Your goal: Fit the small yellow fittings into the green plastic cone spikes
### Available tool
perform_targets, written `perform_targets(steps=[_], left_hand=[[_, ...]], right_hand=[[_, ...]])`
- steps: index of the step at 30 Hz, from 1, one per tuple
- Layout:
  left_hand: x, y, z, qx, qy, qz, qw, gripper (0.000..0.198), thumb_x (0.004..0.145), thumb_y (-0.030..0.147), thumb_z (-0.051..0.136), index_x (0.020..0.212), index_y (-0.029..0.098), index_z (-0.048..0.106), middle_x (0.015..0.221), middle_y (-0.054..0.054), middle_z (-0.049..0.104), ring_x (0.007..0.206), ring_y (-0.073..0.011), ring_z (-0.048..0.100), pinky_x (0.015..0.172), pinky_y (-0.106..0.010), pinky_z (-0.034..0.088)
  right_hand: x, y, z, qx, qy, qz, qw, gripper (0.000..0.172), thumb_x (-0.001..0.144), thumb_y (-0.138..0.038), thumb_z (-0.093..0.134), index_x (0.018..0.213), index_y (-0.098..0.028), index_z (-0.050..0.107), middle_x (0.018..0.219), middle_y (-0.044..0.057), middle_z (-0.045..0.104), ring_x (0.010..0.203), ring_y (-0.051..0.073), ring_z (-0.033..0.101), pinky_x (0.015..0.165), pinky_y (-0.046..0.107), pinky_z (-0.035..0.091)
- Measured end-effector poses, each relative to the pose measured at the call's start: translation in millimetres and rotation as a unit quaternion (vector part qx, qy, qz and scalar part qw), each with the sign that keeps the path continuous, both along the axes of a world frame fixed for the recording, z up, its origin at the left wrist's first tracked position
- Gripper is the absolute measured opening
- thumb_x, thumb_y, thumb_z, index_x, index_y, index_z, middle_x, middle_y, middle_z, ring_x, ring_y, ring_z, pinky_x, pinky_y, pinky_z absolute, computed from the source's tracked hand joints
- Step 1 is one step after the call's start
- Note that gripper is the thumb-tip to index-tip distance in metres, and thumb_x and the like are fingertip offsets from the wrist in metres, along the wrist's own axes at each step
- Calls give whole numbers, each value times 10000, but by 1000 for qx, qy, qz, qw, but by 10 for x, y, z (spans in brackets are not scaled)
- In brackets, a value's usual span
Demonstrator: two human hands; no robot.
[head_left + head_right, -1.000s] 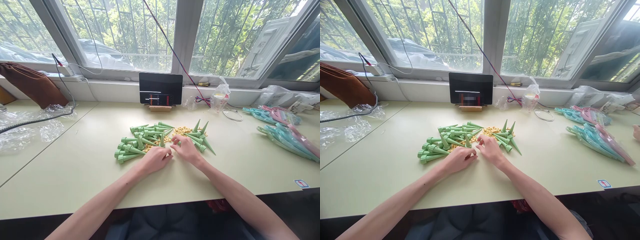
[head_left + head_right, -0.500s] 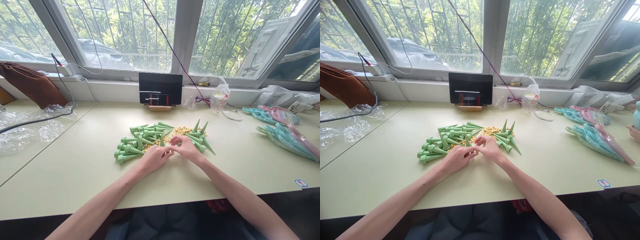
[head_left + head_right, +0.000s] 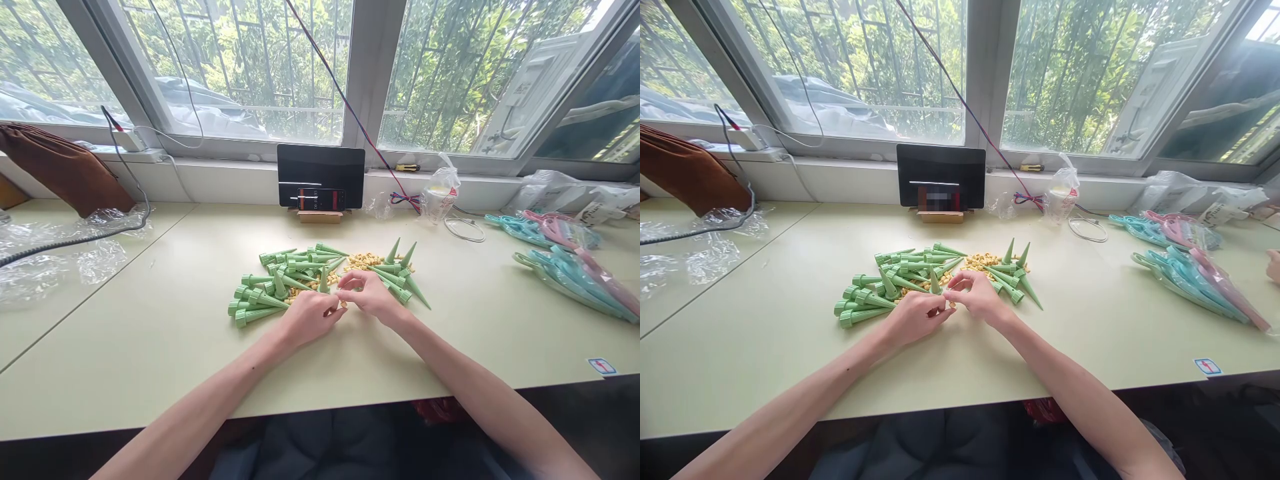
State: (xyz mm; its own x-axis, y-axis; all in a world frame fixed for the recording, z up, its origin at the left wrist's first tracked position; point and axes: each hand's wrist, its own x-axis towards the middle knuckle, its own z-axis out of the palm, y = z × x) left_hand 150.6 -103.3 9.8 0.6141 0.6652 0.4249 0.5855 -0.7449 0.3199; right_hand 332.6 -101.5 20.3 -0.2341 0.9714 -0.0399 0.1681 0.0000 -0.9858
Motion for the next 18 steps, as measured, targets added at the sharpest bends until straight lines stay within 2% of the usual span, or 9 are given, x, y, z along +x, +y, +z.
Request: perform_targets(steps=[9,15,18], left_hand=[[2,-10,17,-8,-10,4,1000,304,883,243,577,586,178,597,503,20,575,452,-97,484,486,-227,314],[0,-14,25,-14,-13,-5,1000,205,895,239,566,739,204,695,544,27,619,473,-99,517,507,-218,345],[2,-14,24,-17,-14,-7,1000,192,890,223,570,757,210,709,556,30,630,478,-100,521,514,-218,350]], right_hand=[[-5,-2,3,-10,5,12,1000,260,711,-383,742,854,-190,640,866,28,689,535,95,512,378,198,282],[3,0,9,-22,8,25,999,273,699,-392,758,847,-196,638,857,24,687,535,93,501,379,198,269],[7,1,9,-32,21,33,999,278,693,-391,767,837,-194,634,848,27,690,537,93,503,391,200,256]])
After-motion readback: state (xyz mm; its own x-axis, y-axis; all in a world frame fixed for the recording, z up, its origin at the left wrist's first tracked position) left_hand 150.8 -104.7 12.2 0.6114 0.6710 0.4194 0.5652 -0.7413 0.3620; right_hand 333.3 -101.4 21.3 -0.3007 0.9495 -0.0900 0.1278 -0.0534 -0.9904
